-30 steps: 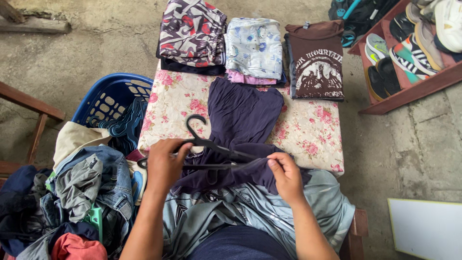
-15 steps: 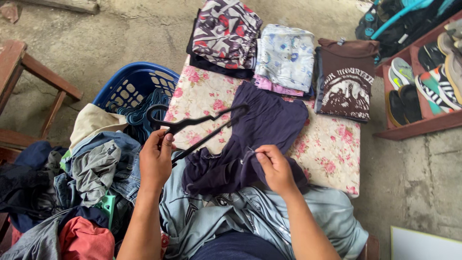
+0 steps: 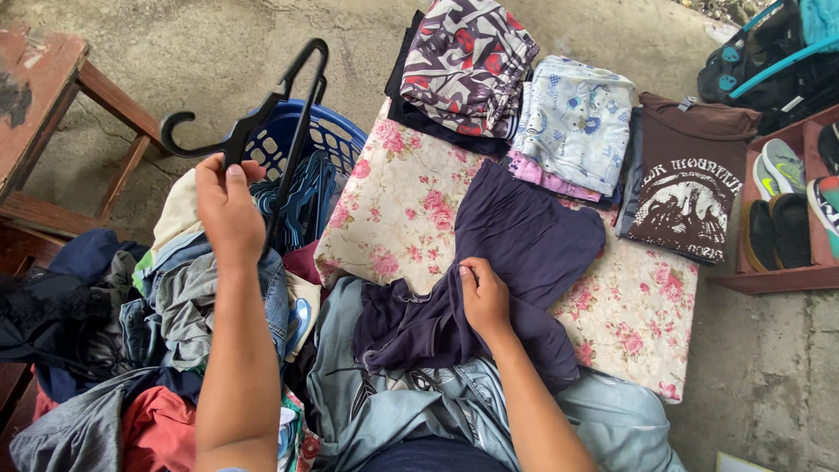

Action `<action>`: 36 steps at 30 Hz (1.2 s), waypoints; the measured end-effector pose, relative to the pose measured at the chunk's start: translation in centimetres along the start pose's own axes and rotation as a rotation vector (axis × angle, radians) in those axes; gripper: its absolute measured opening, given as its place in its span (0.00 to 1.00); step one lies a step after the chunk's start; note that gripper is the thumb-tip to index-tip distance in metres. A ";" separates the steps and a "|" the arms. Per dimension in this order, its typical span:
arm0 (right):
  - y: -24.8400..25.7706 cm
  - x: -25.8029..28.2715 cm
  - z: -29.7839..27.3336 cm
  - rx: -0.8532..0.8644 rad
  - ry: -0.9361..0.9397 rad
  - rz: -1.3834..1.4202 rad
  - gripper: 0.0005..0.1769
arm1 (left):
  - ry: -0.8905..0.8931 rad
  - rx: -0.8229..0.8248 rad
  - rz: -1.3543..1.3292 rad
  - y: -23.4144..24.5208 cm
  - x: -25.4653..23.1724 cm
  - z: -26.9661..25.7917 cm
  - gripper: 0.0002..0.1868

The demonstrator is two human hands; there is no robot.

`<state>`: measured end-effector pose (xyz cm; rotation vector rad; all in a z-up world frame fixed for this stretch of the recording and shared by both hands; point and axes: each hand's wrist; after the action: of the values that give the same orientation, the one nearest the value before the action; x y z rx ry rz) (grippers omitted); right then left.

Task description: The person folds a light-colored patterned cloth and a dark purple top on a floral-patterned table. They smooth and align the items, fold them into neat rectangles, and place them on a stack of previously folded clothes.

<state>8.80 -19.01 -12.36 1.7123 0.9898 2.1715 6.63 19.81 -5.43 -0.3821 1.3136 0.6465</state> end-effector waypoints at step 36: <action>-0.5 -1.7 -0.2 -0.033 -0.050 0.158 0.07 | 0.397 0.457 -0.401 -7.9 6.4 -7.7 0.13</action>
<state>9.02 -19.64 -14.02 1.8774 0.8270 2.2141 6.48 10.52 -14.20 -0.3922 1.6512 -0.0806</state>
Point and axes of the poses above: each hand's wrist, its own z-axis towards the middle knuckle, its own y-axis out of the back of the hand, x = y × z, and after that the axes turned 11 degrees about x, right-handed
